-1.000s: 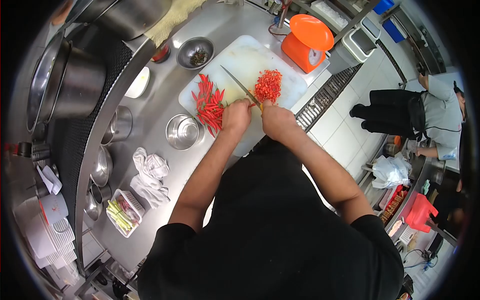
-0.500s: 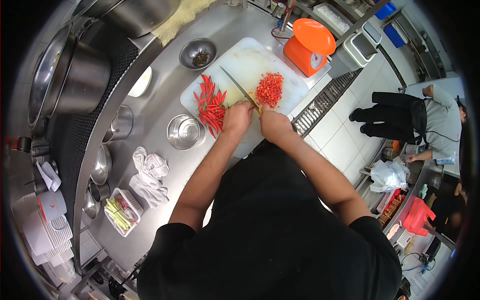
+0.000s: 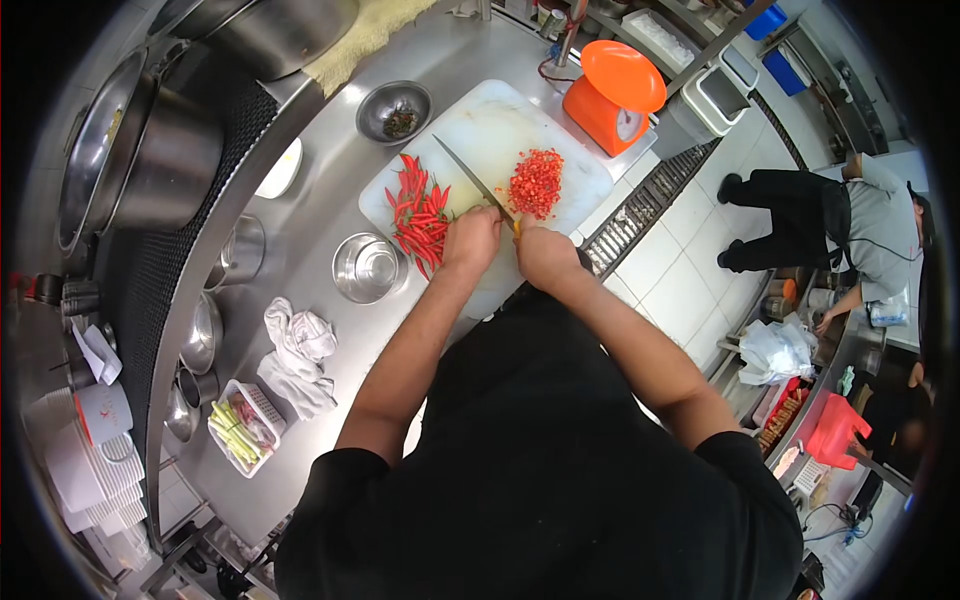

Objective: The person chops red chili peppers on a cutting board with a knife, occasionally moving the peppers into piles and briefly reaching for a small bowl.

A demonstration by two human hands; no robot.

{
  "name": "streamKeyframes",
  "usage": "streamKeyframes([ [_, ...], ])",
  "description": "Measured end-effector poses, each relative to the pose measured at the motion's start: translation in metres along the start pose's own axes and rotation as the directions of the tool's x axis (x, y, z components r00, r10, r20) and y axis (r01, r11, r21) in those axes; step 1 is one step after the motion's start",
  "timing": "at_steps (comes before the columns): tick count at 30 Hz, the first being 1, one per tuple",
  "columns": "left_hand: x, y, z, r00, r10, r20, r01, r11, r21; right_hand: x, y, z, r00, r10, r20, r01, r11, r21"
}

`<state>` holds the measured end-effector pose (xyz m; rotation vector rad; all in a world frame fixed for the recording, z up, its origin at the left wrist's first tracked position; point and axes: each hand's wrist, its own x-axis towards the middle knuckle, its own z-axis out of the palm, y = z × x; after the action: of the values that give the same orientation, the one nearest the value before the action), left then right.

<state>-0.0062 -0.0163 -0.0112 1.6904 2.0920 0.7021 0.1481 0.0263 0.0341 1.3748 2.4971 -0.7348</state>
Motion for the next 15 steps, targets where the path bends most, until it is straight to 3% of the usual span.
streamKeyframes([
  [15,-0.004,0.003,0.001,0.999,-0.034,0.004,0.034,0.992,0.121,0.000,-0.003,-0.011,1.000,-0.015,0.018,0.015,1.000,-0.017],
])
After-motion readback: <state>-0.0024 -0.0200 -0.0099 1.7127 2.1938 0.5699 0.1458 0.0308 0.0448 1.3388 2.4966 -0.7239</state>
